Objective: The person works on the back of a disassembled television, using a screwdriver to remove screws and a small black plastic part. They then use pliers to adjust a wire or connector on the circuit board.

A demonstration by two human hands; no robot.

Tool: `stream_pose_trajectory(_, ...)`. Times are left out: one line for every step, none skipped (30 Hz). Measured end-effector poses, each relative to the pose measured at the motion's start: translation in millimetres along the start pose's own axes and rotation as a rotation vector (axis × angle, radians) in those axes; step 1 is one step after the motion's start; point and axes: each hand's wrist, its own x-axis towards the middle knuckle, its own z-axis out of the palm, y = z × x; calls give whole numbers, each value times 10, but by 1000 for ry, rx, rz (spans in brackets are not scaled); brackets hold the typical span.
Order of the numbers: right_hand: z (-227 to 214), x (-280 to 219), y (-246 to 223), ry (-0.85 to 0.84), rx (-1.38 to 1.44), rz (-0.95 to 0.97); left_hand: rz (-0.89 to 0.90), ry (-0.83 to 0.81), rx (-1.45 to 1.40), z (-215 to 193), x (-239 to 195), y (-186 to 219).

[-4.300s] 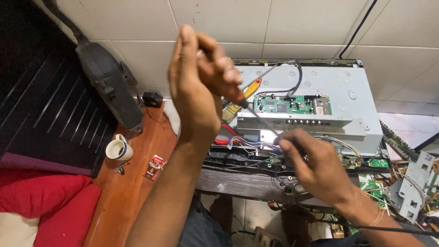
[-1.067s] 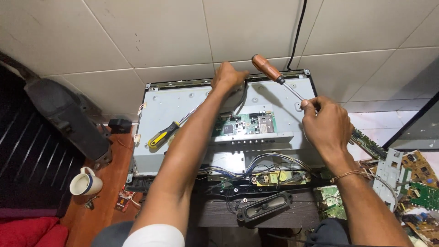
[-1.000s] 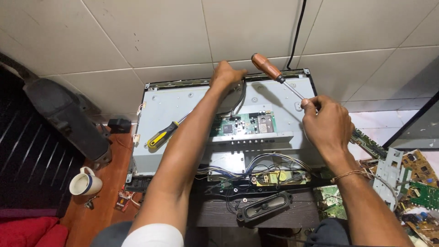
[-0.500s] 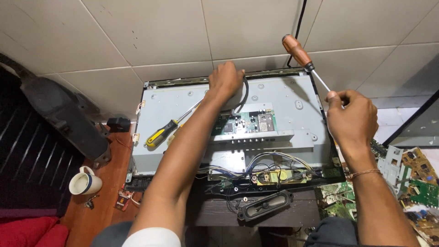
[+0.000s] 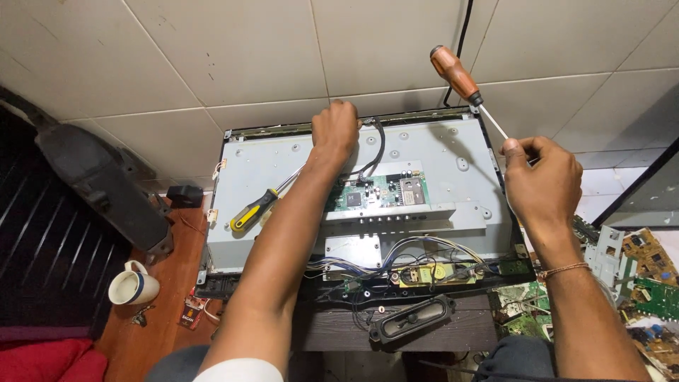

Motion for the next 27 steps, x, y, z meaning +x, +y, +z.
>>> stream_pose_trajectory(-11,-17,-29,-6,5,-3,22,28,16,32,-9,-7)
stream_pose_trajectory(7,-17,-7,-8,8,-5,19,30,18,-2,-59,-5)
stream_pose_trajectory(23,-16,12,-2,2,-28,39,56,-10,-39,-110,-4)
stream_pose_trajectory(34,-4,27,7,-2,-52,61,86,-38,-87,-145,5)
stream_pose_trajectory(31,6,6,8,0,-54,60,90,-36,-207,-191,13)
stream_pose_trajectory(32,-8,-4,-2,2,-60,11,54,-101,-312,-257,20)
stream_pose_trajectory(33,-23,-16,-13,4,-66,-39,19,-166,-417,-323,26)
stream_pose_trajectory(35,-23,-13,-16,9,-68,-43,21,-160,-468,-374,6)
stream_pose_trajectory(38,-25,-15,-20,9,-74,-18,35,-155,-523,-427,-17)
stream_pose_trajectory(35,-20,-23,-23,8,-82,8,52,-152,-584,-473,-38)
stream_pose_trajectory(54,-14,3,-24,13,-86,4,56,-148,-670,-538,-67)
stream_pose_trajectory(72,-14,33,-5,57,-124,1,49,-155,-748,-616,-96)
stream_pose_trajectory(92,-14,64,14,102,-162,-1,42,-163,-825,-694,-126)
stream_pose_trajectory(82,-36,46,10,105,-163,-6,41,-159,-872,-804,-164)
stream_pose_trajectory(71,-59,25,10,147,-175,-17,22,-167,-923,-915,-203)
stream_pose_trajectory(61,-73,-7,9,192,-190,-32,6,-174,-985,-1028,-248)
stream_pose_trajectory(64,-91,-11,4,197,-195,-40,9,-170,-1035,-1137,-285)
stream_pose_trajectory(75,-99,-21,0,242,-173,-56,-15,-228,-1089,-1236,-325)
stream_pose_trajectory(87,-106,-31,-4,287,-152,-71,-38,-287,-1142,-1335,-364)
stream_pose_trajectory(76,-147,-98,-10,288,-155,-78,-38,-287,-1180,-1431,-384)
stream_pose_trajectory(64,-188,-164,-71,411,-85,-90,-60,-332,-1219,-1528,-403)
stream_pose_trajectory(51,-216,-236,-130,534,-18,-99,-78,-376,-1264,-1609,-420)
stream_pose_trajectory(59,-255,-268,-133,536,-24,-103,-72,-377,-1196,-1662,-453)
stream_pose_trajectory(82,-290,-312,-137,533,-28,-86,-76,-390,-1139,-1716,-501)
stream_pose_trajectory(104,-324,-355,-141,531,-33,-68,-79,-403,-1081,-1768,-548)
stream_pose_trajectory(113,-353,-370,-145,533,-32,-72,-80,-400,-1104,-1820,-535)
stream_pose_trajectory(122,-380,-381,-142,553,-31,-87,-98,-423,-1124,-1870,-520)
